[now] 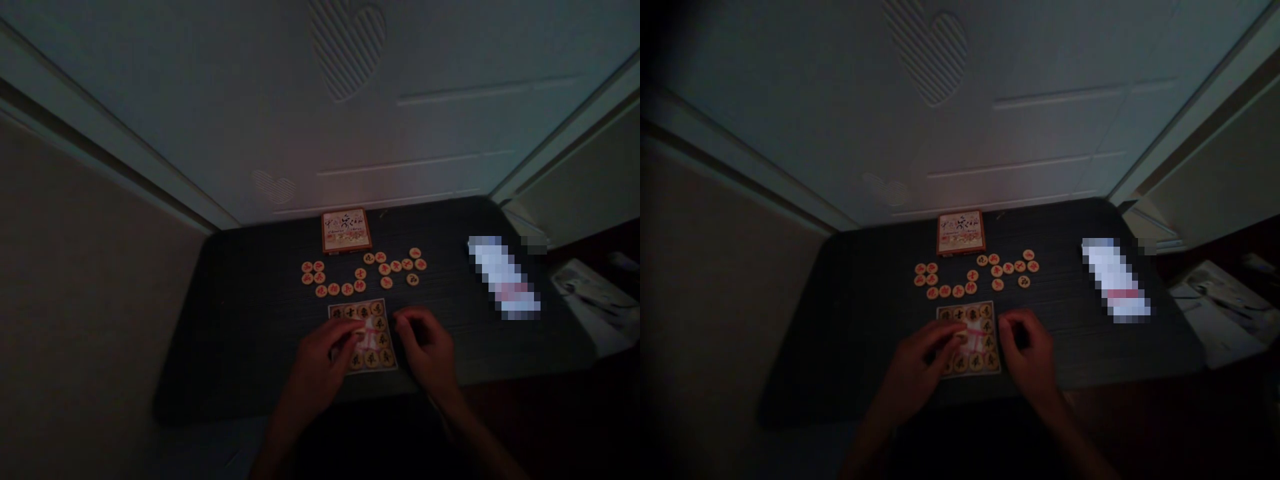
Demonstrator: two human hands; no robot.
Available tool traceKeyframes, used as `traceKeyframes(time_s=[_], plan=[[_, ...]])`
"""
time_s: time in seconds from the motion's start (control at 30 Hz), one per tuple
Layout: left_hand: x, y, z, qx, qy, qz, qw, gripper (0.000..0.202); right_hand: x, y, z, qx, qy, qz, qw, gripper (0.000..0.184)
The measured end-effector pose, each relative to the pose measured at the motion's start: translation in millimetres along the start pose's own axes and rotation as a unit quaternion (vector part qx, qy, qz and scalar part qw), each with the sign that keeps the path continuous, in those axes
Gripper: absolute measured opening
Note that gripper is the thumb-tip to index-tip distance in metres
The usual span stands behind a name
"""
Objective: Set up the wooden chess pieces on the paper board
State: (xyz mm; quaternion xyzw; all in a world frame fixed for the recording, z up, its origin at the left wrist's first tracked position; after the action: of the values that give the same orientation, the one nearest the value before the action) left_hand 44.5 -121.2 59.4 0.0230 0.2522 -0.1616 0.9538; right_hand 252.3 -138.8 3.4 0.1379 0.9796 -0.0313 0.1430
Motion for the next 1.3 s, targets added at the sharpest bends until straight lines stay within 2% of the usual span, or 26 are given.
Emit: traceKeyframes(time_s=[0.1, 0.23, 0.57, 0.9, 1.1, 1.3], plan=[[5.6, 0.9, 4.8, -0.003, 0.01, -0.016, 1.0, 0.02, 0.0, 0.4, -0.9, 0.002, 0.001, -0.001, 1.0, 0.015], [11.7, 1.6, 0.7, -0.025, 0.024, -0.017, 0.999, 0.015, 0.1, 0.5, -1.4, 0.002, 0.003, -0.001, 1.0, 0.014], [23.1, 2.6, -0.9, 0.002, 0.095, -0.055, 0.994, 0.019, -0.7, 0.3, -2.6, -0.002, 0.006, 0.0, 1.0, 0.013], [25.1, 3.4, -0.6, 0.011, 0.17, -0.061, 0.983, 0.02, -0.6, 0.4, -4.5, -0.008, 0.008, 0.0, 1.0, 0.013], [22.0, -1.7, 2.6, 0.03, 0.194, -0.035, 0.98, 0.022, -1.5, 0.9, -5.5, -0.014, -0.007, 0.003, 1.0, 0.013], [21.4, -2.4, 6.4, 0.021, 0.225, -0.057, 0.972, 0.022, -1.3, 0.2, -3.5, -0.007, 0.0, 0.002, 1.0, 0.013]])
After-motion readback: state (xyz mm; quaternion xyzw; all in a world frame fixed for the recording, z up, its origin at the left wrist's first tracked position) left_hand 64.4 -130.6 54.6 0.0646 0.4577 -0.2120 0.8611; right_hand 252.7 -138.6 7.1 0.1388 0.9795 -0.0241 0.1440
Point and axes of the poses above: each hand's wrist, its own y-axis towards the middle knuckle, its own x-axis out of the palm, z = x × y, the point moved 3 cm from there along y, towards the middle knuckle, and after that the axes turned 4 degrees about x, right-handed, at the moved point
